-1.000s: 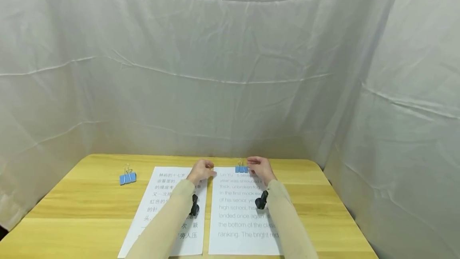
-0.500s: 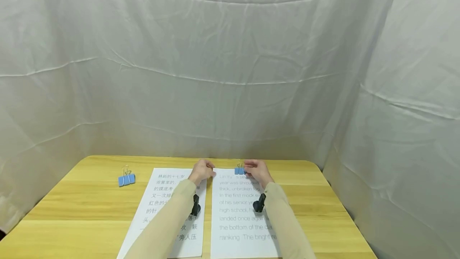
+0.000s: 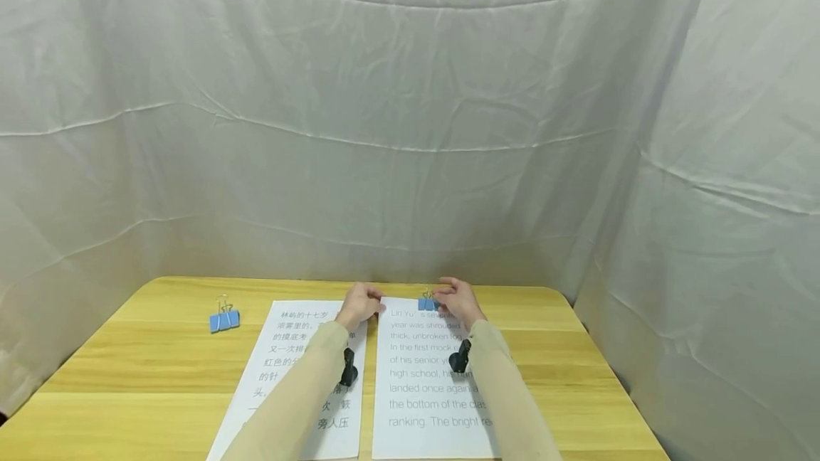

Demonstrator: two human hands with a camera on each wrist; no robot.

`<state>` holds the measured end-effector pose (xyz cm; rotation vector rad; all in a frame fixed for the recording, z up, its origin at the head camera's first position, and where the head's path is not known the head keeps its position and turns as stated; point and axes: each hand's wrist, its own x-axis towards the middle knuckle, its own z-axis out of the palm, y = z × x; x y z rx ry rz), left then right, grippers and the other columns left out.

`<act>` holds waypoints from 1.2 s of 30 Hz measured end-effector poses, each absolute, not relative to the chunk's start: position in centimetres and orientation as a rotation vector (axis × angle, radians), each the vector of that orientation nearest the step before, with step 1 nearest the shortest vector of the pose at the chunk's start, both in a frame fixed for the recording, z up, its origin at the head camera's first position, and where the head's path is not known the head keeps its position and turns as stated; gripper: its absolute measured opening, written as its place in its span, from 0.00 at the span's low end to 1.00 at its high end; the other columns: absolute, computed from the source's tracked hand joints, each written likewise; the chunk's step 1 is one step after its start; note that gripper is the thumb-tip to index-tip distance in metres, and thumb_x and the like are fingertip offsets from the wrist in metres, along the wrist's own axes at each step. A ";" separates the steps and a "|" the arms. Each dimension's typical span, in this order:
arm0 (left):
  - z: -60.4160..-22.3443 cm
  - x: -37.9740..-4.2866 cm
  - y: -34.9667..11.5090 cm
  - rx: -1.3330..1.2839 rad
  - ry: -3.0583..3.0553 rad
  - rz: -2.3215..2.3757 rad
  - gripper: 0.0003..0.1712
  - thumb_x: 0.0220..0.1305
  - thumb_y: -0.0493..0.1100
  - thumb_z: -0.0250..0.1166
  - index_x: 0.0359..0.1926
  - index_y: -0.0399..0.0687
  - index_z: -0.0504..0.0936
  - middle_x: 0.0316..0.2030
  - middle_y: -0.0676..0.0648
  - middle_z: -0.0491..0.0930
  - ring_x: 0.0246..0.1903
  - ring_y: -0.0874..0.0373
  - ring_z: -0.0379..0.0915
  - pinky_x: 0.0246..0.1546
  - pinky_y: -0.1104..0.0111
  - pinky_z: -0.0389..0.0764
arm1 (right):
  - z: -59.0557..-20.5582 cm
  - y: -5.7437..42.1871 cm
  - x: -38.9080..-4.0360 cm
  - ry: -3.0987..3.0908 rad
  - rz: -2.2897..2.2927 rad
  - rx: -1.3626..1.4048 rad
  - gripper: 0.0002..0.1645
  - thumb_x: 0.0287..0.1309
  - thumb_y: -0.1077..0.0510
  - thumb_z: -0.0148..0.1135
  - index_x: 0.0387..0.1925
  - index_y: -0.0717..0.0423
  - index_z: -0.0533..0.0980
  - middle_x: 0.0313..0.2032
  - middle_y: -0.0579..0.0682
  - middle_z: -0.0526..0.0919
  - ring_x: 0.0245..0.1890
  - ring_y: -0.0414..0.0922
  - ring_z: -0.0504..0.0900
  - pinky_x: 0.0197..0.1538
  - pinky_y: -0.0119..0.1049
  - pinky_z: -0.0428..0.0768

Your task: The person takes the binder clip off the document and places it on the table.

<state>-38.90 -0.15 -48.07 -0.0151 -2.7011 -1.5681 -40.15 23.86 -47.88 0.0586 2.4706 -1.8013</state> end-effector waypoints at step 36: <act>-48.8 -38.6 -0.9 0.014 -2.626 -1.829 0.14 0.55 0.31 0.70 0.44 0.40 0.88 0.44 0.42 0.84 0.30 0.60 0.76 0.34 0.71 0.78 | -46.7 24.2 -40.1 2.472 -1.622 -0.026 0.14 0.60 0.49 0.67 0.41 0.55 0.79 0.35 0.50 0.81 0.33 0.45 0.76 0.34 0.33 0.75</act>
